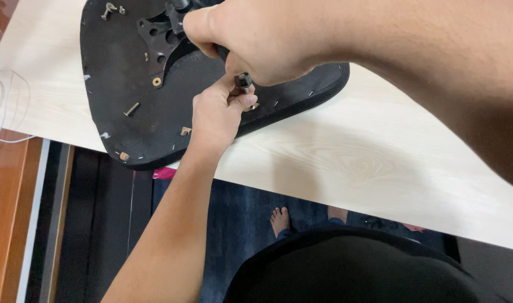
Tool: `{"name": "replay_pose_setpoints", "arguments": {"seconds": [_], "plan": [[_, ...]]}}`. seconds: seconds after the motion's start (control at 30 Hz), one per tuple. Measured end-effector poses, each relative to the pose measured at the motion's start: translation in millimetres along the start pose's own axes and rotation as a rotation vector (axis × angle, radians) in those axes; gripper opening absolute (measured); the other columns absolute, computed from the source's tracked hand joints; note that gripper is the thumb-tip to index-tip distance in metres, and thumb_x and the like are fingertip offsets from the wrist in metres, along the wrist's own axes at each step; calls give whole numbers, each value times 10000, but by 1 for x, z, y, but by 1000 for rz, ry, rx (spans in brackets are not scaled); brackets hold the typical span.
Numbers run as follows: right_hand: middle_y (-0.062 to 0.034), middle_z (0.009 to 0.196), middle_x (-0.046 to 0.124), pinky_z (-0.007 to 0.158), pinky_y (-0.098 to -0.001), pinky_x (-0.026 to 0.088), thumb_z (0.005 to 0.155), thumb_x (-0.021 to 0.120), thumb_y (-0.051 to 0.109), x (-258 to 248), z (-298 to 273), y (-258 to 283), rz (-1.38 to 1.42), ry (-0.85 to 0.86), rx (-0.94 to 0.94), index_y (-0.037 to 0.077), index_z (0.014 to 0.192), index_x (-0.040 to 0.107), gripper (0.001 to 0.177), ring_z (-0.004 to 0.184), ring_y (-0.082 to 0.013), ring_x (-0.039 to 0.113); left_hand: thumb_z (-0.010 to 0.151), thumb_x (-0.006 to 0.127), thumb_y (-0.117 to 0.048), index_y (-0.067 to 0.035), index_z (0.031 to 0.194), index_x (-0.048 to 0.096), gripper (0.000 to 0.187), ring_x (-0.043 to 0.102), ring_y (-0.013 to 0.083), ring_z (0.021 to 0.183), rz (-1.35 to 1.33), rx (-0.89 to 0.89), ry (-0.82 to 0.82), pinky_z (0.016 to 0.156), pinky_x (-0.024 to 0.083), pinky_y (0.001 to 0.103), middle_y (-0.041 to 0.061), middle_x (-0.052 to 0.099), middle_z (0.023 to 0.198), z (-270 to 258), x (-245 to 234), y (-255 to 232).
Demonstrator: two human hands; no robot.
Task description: The person uses a screwdriver to tighten screws into the underside of an overturned office chair seat. They work on multiple fasteners around the central gas-lift mount, securing the seat to the chair mechanism.
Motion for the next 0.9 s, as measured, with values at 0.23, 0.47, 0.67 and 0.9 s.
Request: {"name": "replay_pose_setpoints", "arguments": {"seconds": [0.23,0.47,0.67,0.9], "plan": [[-163,588,629,350,-283,493,1078,553,374,6,14,-19,258,-42,33,67,1080,630,317,393,-202,593,876,741,-45,-44,971,703,103,730,114,777,-3,23,-33,725,593,283,40,763,846,1,4,-6],[-128,574,602,360,-320,424,1064,570,247,30,31,-18,153,-113,-115,26,977,664,256,387,-197,552,883,741,-69,-62,984,698,110,738,95,783,-27,-14,-15,743,588,274,17,763,851,-1,3,-3],[-110,599,560,394,-309,425,1014,594,169,30,26,-21,155,-123,-250,52,881,617,179,391,-198,501,881,742,-56,-59,985,717,107,729,105,810,-11,31,-21,794,573,291,17,769,856,-5,0,1],[-106,650,586,377,-346,463,951,594,66,19,21,-20,159,-74,-228,77,964,596,17,409,-194,537,882,737,-46,-46,981,688,111,720,111,783,12,57,-18,769,577,290,28,754,840,-2,1,-1]]}}
Point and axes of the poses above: each hand's wrist, its own z-axis towards the middle knuckle, its own x-axis out of the palm, y = z × x, the point moved 3 cm from there along z, towards the middle knuckle
